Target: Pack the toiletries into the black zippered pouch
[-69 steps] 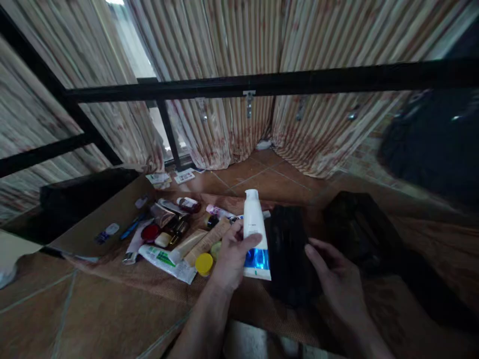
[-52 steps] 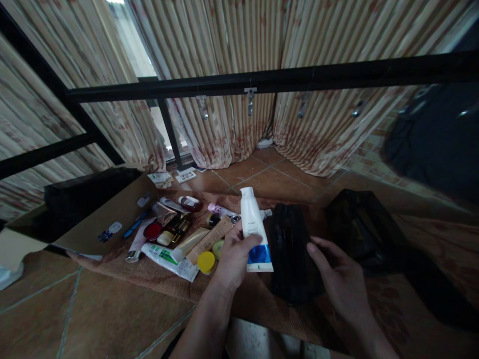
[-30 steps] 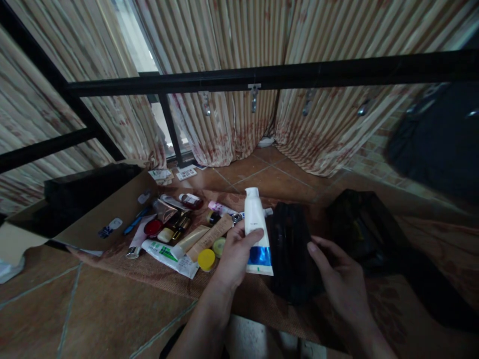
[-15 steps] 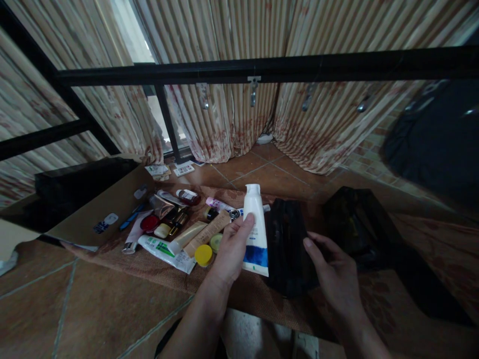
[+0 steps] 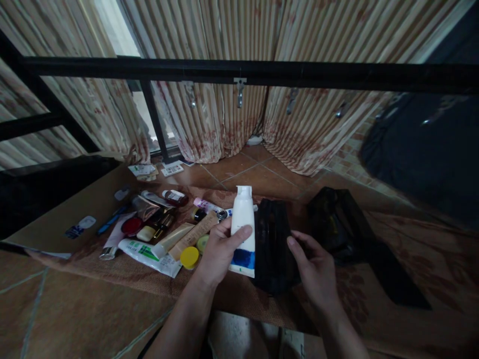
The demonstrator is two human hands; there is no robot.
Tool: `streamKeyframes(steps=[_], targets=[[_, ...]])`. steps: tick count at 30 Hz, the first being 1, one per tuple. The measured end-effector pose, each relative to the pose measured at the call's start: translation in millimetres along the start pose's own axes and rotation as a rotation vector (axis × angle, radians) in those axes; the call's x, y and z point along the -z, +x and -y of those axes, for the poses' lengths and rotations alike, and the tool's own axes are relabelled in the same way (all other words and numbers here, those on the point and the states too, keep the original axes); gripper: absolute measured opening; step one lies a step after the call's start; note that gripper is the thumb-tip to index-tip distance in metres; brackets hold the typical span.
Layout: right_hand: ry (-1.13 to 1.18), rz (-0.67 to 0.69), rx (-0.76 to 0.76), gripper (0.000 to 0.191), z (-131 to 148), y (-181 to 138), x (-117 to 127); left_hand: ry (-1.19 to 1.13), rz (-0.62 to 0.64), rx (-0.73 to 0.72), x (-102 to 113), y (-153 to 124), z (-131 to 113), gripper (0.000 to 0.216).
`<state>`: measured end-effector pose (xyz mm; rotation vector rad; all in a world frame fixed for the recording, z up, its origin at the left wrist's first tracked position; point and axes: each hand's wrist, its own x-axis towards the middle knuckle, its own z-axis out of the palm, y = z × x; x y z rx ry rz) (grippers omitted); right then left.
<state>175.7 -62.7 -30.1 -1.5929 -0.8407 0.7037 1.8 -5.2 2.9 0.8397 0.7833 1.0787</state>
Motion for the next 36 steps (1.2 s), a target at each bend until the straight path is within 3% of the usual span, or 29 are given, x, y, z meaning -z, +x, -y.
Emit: streamKeyframes(steps=[7, 15, 22, 26, 36], targets=[[0.001, 0.0, 0.014, 0.046, 0.4, -0.1, 0.0, 0.047, 0.041, -0.021, 2.5, 0.5, 2.7, 0.026], [-0.011, 0.006, 0.044, 0.043, -3.2, 1.6, 0.6, 0.004, -0.041, -0.099, -0.8, 1.9, 1.8, 0.031], [0.015, 0.014, 0.047, 0.043, -3.5, 1.0, 0.1, -0.146, -0.186, 0.022, -5.3, 1.7, -8.1, 0.033], [0.013, 0.009, 0.053, 0.044, -1.6, 0.7, 0.0, -0.14, -0.169, 0.083, -4.6, 1.2, -11.5, 0.032], [0.002, -0.005, 0.051, 0.043, -2.4, 1.6, 0.3, -0.132, -0.126, -0.047, -5.9, 3.9, -0.2, 0.025]])
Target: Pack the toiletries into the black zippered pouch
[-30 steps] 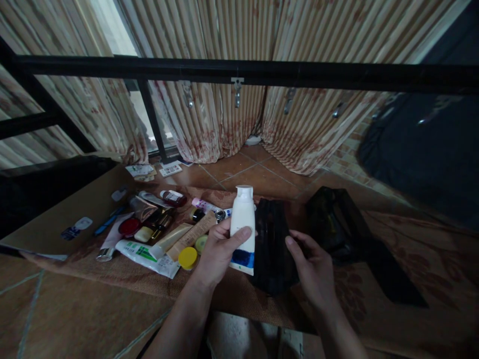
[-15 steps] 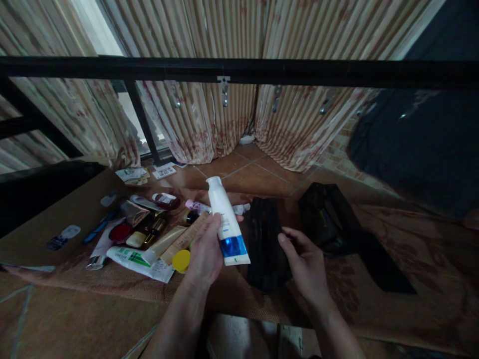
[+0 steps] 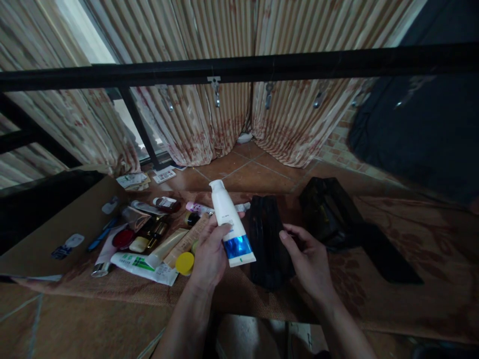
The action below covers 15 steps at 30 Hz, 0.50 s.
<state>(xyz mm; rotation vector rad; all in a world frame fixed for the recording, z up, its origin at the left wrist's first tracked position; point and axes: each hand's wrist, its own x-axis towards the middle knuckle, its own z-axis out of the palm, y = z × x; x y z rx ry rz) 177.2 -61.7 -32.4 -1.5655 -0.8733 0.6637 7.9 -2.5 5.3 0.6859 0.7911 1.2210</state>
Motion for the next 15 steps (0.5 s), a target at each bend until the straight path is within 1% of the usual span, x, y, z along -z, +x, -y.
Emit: streamKeyframes(steps=[5, 15], targets=[[0.001, 0.024, -0.003, 0.041, 1.3, -0.9, 0.7, 0.016, 0.013, -0.015, 1.9, 1.3, 0.5, 0.028], [-0.009, 0.013, -0.021, 0.039, 2.5, -1.4, 0.9, 0.029, 0.025, -0.034, 3.9, 2.2, 2.9, 0.033]])
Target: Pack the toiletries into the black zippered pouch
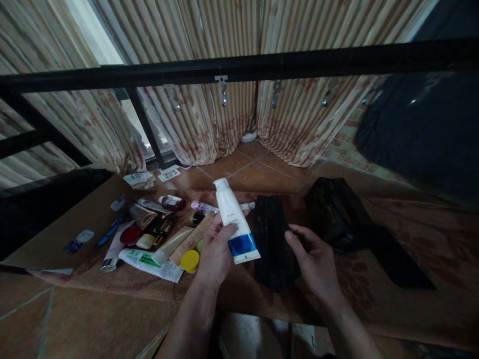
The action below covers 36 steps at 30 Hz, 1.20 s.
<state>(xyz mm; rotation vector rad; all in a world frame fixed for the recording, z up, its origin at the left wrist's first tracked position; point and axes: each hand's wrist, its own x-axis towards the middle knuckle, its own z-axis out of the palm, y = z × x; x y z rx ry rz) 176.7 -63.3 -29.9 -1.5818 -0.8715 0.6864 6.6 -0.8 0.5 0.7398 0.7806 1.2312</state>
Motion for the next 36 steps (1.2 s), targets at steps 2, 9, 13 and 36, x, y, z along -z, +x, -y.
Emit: streamKeyframes(steps=[2, 9, 13, 36], targets=[[0.001, -0.002, 0.002, 0.04, 0.0, -0.3, -0.1, 0.006, 0.007, -0.008, 0.3, -0.3, 0.5, 0.035], [-0.013, -0.002, 0.0, 0.039, -1.1, -0.1, 0.2, 0.019, 0.041, -0.027, 0.3, -1.6, -0.6, 0.036], [0.004, -0.002, -0.01, 0.04, -3.0, 0.4, 0.1, 0.052, 0.076, -0.031, 2.3, -0.8, -1.0, 0.042], [0.006, 0.025, 0.017, 0.039, -4.5, 0.6, 0.2, -0.271, 0.041, 0.049, -12.2, 0.1, -10.8, 0.03]])
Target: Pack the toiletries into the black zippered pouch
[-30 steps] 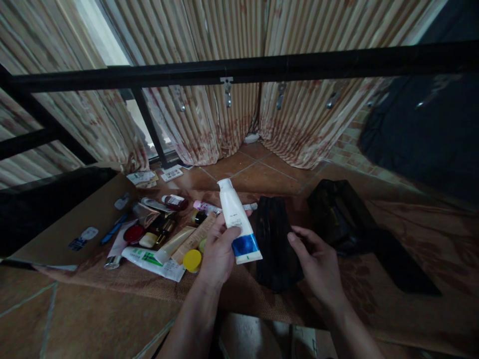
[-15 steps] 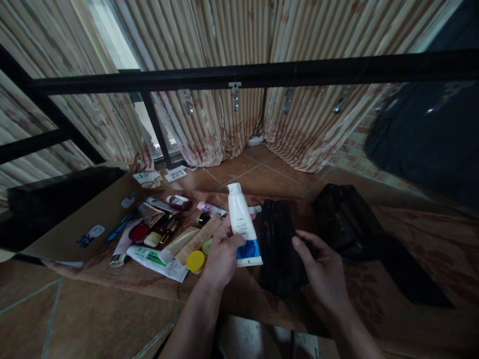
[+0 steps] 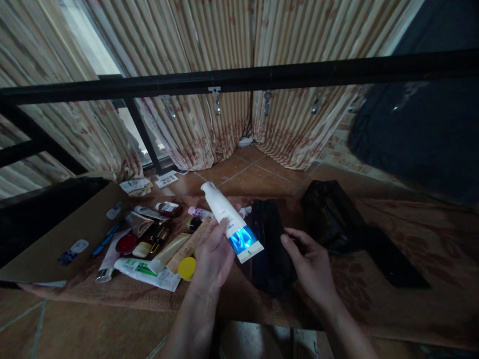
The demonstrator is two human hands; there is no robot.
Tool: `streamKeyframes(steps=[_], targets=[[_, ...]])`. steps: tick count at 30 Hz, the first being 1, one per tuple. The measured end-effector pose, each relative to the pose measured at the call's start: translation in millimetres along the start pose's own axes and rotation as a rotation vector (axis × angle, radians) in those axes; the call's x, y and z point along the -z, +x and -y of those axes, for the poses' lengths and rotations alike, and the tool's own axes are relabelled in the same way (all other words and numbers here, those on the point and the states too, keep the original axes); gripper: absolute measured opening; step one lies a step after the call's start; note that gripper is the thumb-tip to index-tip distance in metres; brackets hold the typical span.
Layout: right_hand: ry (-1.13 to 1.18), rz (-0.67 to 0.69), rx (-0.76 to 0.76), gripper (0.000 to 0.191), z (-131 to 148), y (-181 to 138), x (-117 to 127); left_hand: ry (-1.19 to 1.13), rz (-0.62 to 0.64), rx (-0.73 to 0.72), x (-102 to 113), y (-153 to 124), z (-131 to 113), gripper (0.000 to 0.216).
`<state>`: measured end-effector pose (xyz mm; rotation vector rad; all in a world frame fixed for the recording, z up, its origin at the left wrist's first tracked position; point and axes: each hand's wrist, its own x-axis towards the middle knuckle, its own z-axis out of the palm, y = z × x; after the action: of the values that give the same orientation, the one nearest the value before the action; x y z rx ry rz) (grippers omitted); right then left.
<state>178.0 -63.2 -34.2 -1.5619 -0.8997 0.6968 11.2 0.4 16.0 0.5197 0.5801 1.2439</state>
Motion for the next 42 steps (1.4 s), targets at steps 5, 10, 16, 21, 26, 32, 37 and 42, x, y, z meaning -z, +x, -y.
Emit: streamKeyframes(steps=[5, 10, 16, 21, 26, 32, 37, 42], targets=[[0.002, -0.02, 0.003, 0.04, -3.4, 0.5, -1.5, 0.076, 0.104, -0.04, -15.0, 2.5, 17.0, 0.039], [0.018, 0.003, -0.003, 0.044, -3.1, 1.3, 0.7, 0.511, 0.149, -0.129, -15.0, 5.6, 38.0, 0.047], [0.03, -0.005, 0.024, 0.042, -2.9, 1.7, 1.6, 0.63, 0.203, -0.159, -17.9, 6.0, 36.9, 0.053], [0.04, 0.014, 0.038, 0.039, -1.4, 2.1, 1.7, 0.569, 0.248, -0.232, -22.0, 3.5, 28.8, 0.032], [0.02, -0.005, 0.054, 0.039, -4.2, 3.6, 1.0, 0.829, 0.38, -0.34, -23.9, -1.4, 25.7, 0.018], [0.055, -0.113, 0.095, 0.037, 2.7, 2.0, 3.3, 1.174, 0.343, -0.538, -17.5, -0.4, 35.5, 0.027], [0.129, -0.138, 0.118, 0.032, 19.1, -5.3, 9.7, 1.294, 0.441, -0.603, -10.9, -1.2, 33.8, 0.045], [0.18, 0.168, 0.13, 0.056, 35.5, -19.4, 12.6, 1.499, 0.396, -0.65, -15.4, -5.3, 32.5, 0.05]])
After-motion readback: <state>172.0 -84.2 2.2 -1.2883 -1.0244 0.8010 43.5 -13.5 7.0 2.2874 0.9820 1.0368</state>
